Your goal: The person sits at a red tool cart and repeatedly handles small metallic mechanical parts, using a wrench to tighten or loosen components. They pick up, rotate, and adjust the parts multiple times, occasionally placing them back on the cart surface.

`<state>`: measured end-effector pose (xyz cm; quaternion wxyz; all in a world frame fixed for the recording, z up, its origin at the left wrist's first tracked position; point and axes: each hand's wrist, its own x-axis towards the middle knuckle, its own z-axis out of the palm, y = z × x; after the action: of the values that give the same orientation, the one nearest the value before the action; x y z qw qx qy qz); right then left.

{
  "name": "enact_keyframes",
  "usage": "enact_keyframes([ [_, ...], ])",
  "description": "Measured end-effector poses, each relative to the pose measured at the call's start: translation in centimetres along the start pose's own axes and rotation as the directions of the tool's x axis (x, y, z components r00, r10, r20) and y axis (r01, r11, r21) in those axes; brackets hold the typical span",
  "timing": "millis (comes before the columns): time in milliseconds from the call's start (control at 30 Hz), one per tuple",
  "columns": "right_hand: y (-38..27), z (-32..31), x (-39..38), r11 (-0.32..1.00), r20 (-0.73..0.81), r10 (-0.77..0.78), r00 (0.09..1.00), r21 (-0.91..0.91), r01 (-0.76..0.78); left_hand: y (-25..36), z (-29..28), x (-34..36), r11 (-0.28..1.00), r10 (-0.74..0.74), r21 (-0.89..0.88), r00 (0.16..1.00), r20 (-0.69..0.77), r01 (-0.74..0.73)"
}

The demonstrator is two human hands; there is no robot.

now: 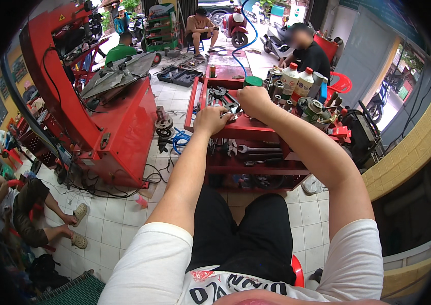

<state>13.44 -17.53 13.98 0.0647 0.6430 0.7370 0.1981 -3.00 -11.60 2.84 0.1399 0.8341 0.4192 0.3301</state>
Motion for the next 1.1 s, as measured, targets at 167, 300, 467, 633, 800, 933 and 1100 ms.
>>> enact_keyframes([
  [167, 0.4, -1.0, -0.6, 0.944, 0.076, 0.249, 0.966, 0.206, -0.259, 0.3, -0.4, -0.2, 1.0, -0.002, 0.013, 1.0, 0.002, 0.002],
  [300, 1.0, 1.4, -0.4, 0.956, 0.022, 0.198, 0.98, 0.218, -0.198, 0.1, 0.1, 0.1, 1.0, 0.021, 0.01, 1.0, -0.002, -0.021],
  [467, 1.1, 3.0, -0.6, 0.996, -0.091, 0.05, 0.995, 0.073, -0.043, 0.3, -0.1, 0.0, 1.0, 0.012, 0.008, 1.0, -0.001, -0.012],
  [633, 1.7, 3.2, -1.5, 0.993, -0.184, 0.02, 0.983, 0.121, 0.002, 0.5, -0.1, 0.0, 1.0, 0.006, 0.027, 1.0, 0.0, -0.006],
  [800, 1.0, 1.2, -3.2, 0.957, -0.107, 0.178, 0.978, 0.252, -0.147, -0.1, -0.1, 0.1, 1.0, -0.005, 0.031, 1.0, 0.012, 0.005],
  [933, 0.6, 4.7, -4.1, 0.901, -0.256, 0.309, 0.916, 0.387, -0.195, 0.1, 0.5, 0.5, 1.0, 0.021, 0.014, 1.0, 0.022, -0.022],
  [1100, -1.4, 6.5, -5.9, 0.838, -0.319, 0.408, 0.855, 0.502, -0.213, -0.3, 0.3, 0.5, 1.0, 0.018, 0.016, 0.998, 0.058, -0.019],
])
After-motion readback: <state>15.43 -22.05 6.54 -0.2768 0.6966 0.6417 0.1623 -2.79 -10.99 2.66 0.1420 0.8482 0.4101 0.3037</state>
